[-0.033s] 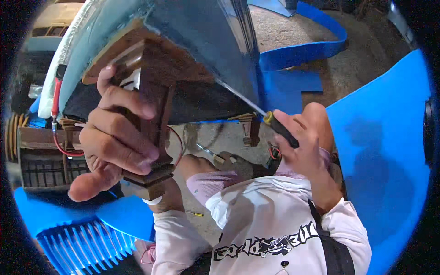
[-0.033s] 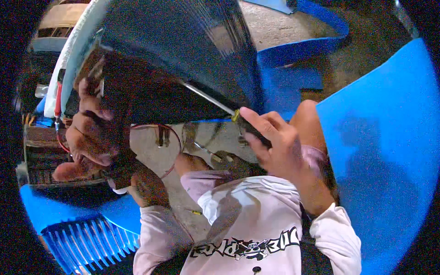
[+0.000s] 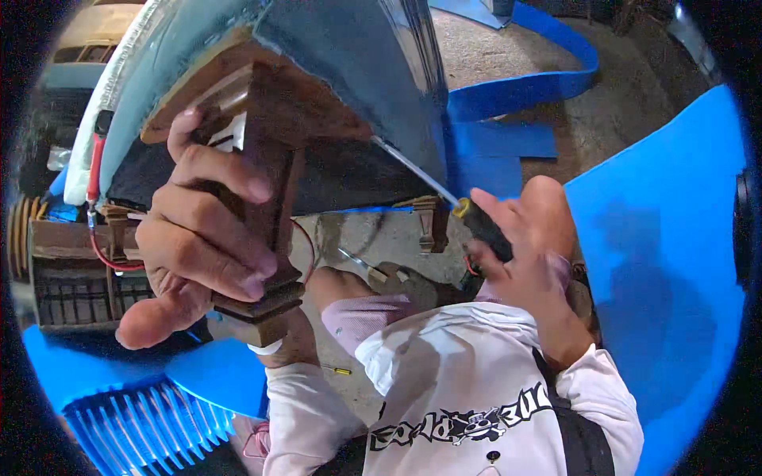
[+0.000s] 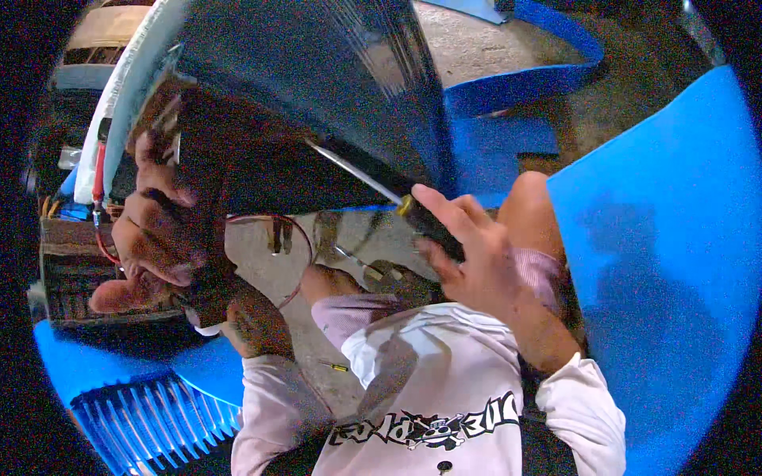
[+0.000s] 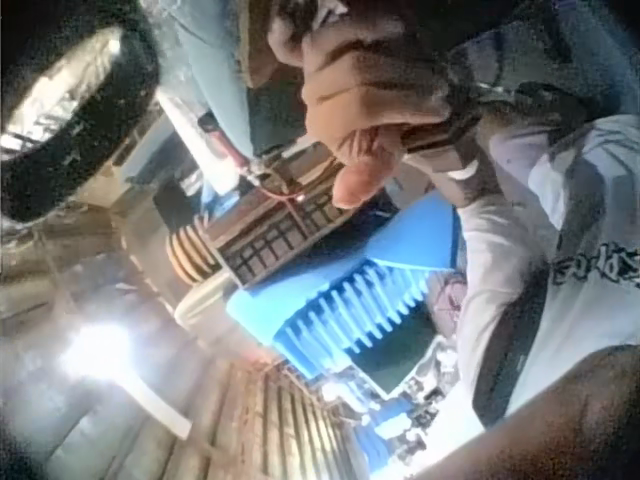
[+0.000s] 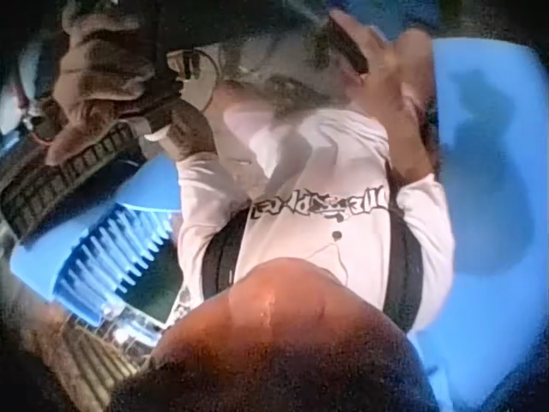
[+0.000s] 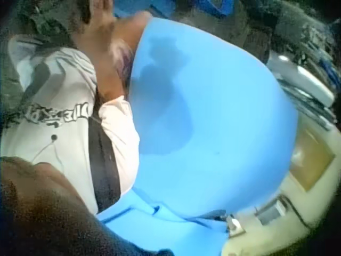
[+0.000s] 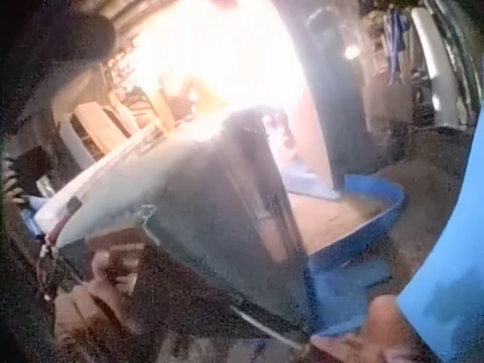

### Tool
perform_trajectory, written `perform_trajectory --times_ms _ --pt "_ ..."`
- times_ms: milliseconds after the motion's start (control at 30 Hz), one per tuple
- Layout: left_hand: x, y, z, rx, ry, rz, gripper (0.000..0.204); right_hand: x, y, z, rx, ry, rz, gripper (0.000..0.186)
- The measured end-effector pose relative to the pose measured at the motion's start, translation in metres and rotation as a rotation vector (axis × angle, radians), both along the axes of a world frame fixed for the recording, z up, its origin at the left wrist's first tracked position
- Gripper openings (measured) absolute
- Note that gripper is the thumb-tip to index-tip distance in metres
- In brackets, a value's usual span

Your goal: The person removes fabric and staples from an armchair frame using a screwdriver, pliers, and a hammer. Then, the person secures the fabric to the frame using a pneumatic staple gun.

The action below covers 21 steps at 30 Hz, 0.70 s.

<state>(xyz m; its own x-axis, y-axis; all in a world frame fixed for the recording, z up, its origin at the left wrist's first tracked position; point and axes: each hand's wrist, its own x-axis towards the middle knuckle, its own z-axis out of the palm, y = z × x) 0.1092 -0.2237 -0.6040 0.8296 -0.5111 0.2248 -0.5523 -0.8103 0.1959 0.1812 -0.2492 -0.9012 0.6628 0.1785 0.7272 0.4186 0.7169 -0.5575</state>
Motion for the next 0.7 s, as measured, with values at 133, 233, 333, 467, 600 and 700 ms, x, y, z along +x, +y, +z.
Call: perform_trajectory --times_ms 133,233,333,467,600,700 --pt "0.015 0.008 -0.001 0.03 0.043 -0.16 0.069 -0.034 -0.002 0.006 0.092 0.429 1.141 0.048" --pt "-0.001 0.018 -0.028 -0.599 -0.503 -0.069 0.055 -0.042 -0.009 0.027 0.129 0.599 1.485 0.046" --pt "-0.067 0.086 -0.069 -0.041 -1.071 0.858 0.034 -0.063 -0.003 0.053 0.208 0.564 1.548 0.045" --pt "-0.019 0.072 -0.122 -0.625 -0.2 0.91 0.039 -0.071 0.005 0.055 0.406 0.705 1.544 0.044" --pt "-0.002 0.06 -0.092 -0.263 -0.135 0.781 0.04 -0.094 -0.006 0.092 0.506 0.797 1.554 0.046" --pt "0.003 0.064 -0.089 -0.408 -0.116 0.763 0.021 -0.107 -0.004 0.106 0.525 0.856 1.518 0.046"
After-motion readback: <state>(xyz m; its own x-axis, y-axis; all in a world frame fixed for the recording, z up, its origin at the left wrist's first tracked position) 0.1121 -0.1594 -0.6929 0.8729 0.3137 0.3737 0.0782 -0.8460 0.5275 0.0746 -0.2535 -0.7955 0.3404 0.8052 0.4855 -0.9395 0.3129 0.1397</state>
